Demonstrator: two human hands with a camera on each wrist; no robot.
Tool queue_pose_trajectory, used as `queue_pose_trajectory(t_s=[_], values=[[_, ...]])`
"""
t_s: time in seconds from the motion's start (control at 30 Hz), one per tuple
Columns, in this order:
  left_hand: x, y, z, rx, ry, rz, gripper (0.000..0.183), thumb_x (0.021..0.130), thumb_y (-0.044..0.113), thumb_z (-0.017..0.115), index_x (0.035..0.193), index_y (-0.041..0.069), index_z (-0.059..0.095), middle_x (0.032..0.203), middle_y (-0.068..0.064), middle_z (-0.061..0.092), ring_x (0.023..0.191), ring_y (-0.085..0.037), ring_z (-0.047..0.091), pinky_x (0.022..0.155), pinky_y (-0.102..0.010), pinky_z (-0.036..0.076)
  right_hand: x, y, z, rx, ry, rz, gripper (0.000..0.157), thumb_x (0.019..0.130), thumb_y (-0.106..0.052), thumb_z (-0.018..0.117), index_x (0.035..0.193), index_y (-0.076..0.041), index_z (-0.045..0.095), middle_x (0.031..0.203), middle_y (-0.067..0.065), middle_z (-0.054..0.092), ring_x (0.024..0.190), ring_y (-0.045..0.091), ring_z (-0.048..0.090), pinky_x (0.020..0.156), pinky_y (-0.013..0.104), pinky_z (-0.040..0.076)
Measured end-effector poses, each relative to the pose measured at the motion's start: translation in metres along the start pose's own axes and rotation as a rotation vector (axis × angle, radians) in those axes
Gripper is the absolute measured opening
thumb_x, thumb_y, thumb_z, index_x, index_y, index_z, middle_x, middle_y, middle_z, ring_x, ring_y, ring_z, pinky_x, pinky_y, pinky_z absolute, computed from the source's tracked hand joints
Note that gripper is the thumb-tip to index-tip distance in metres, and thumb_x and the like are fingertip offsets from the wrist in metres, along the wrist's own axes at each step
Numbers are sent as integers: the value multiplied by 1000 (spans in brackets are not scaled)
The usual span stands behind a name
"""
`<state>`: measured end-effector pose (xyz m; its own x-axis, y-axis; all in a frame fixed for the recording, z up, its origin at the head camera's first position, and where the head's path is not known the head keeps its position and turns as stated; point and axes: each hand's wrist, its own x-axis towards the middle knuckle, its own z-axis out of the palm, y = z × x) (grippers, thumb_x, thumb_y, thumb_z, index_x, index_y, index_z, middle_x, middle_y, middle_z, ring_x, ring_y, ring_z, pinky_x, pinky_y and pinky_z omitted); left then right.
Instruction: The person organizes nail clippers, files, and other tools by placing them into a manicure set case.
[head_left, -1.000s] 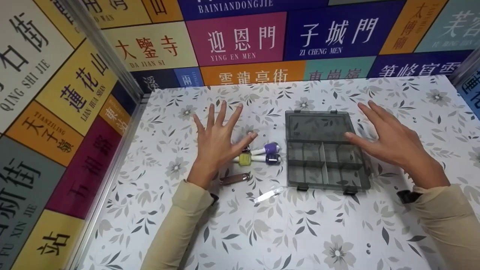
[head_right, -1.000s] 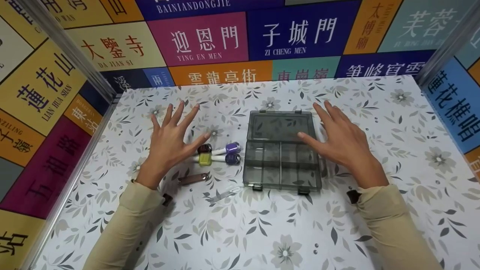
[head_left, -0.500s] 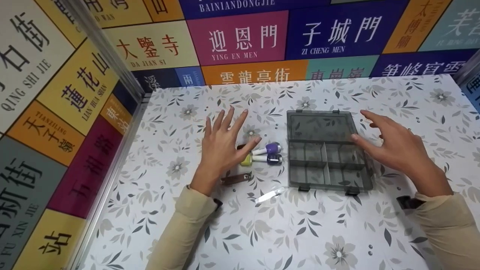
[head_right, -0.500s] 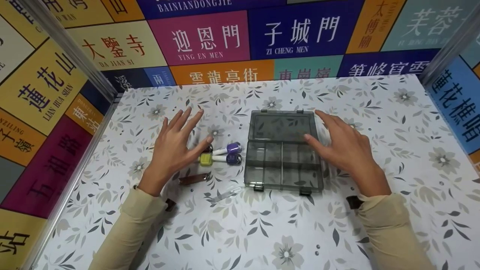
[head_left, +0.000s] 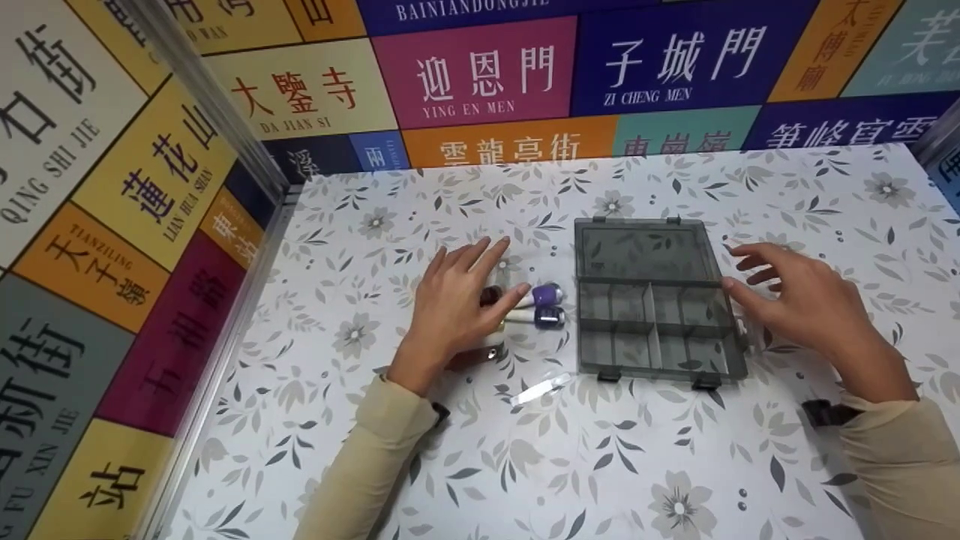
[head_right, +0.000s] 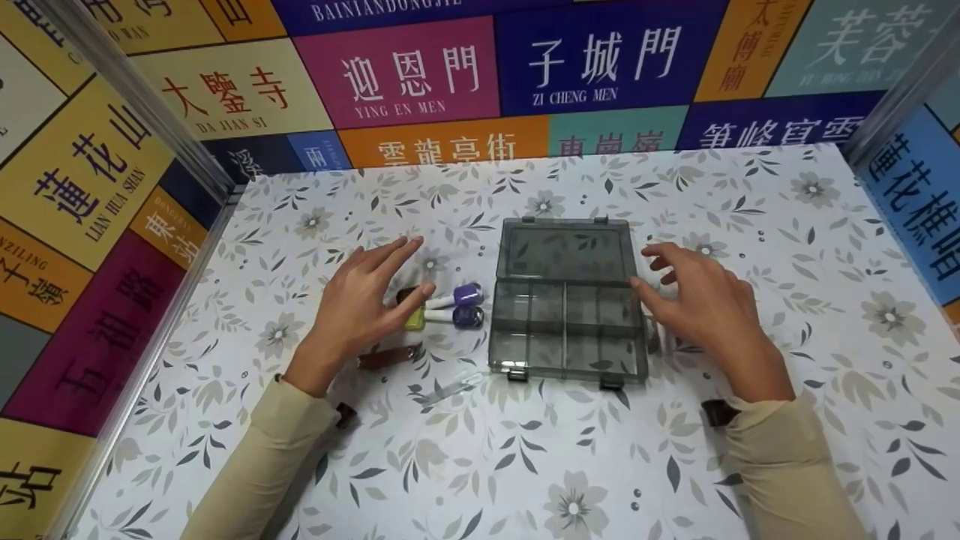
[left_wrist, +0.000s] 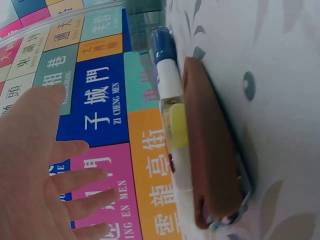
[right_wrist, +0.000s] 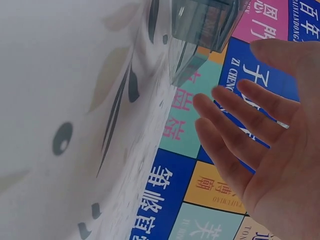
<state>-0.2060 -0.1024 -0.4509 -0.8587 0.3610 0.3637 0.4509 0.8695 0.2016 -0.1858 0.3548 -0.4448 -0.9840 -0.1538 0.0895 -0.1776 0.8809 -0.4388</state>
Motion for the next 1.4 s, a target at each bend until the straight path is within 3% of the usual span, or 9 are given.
queue_pose_trajectory(t_s=[0.17,0.4,0.57,0.87,0.93,1.07,1.13,1.2,1.4], values=[[-2,4,8,-15,-21,39,74,104,72,50,161,25,53,156,-8,64,143,-30,61,127,-59,41,2,3,2,-20,-17,1,50,105,-55,65,139,-18,67,120,14,81,107,44,78,75,59,58],[-2,11,18,-19,-70,85,71,105,70,51,157,22,58,153,-7,66,143,-31,61,126,-56,43,2,7,6,-22,-32,7,32,106,-49,65,124,-23,74,114,9,83,106,42,79,76,62,56],[-2,14,21,-21,-86,109,64,106,66,54,151,21,64,145,-5,71,139,-31,65,124,-48,47,4,6,11,-9,-36,-4,28,107,-44,66,119,-21,77,113,9,83,103,41,79,77,63,57],[1,19,25,-13,-152,120,56,106,62,59,144,22,69,135,-1,77,128,-26,70,109,-45,58,7,4,17,15,-8,-2,25,107,-41,67,115,-21,79,106,7,84,98,37,80,75,59,56],[2,21,25,-17,-173,126,54,105,61,61,143,23,70,135,-1,77,128,-26,70,109,-45,58,7,4,18,24,-2,7,24,106,-42,68,113,-22,79,104,5,84,94,29,79,73,54,56],[7,25,24,-44,-219,144,57,102,63,65,142,22,70,134,-2,77,126,-27,71,105,-46,60,7,5,20,45,6,11,21,105,-42,71,109,-23,80,100,2,84,83,1,72,71,44,52],[10,27,24,-56,-244,148,59,101,64,67,142,22,70,132,-2,77,121,-27,73,100,-47,62,7,6,20,63,1,18,20,104,-42,72,108,-24,80,101,3,85,81,-6,68,72,44,52],[14,30,24,-70,-266,141,58,101,63,67,143,22,70,132,-2,77,117,-27,75,95,-46,63,7,6,20,73,-7,27,20,105,-41,72,108,-23,79,103,5,85,83,-2,71,74,46,53],[29,34,26,-92,-305,75,42,106,49,67,138,23,73,131,0,77,116,-26,75,93,-46,64,8,6,19,106,-26,57,21,106,-39,70,108,-19,76,109,14,84,99,38,80,86,63,54]])
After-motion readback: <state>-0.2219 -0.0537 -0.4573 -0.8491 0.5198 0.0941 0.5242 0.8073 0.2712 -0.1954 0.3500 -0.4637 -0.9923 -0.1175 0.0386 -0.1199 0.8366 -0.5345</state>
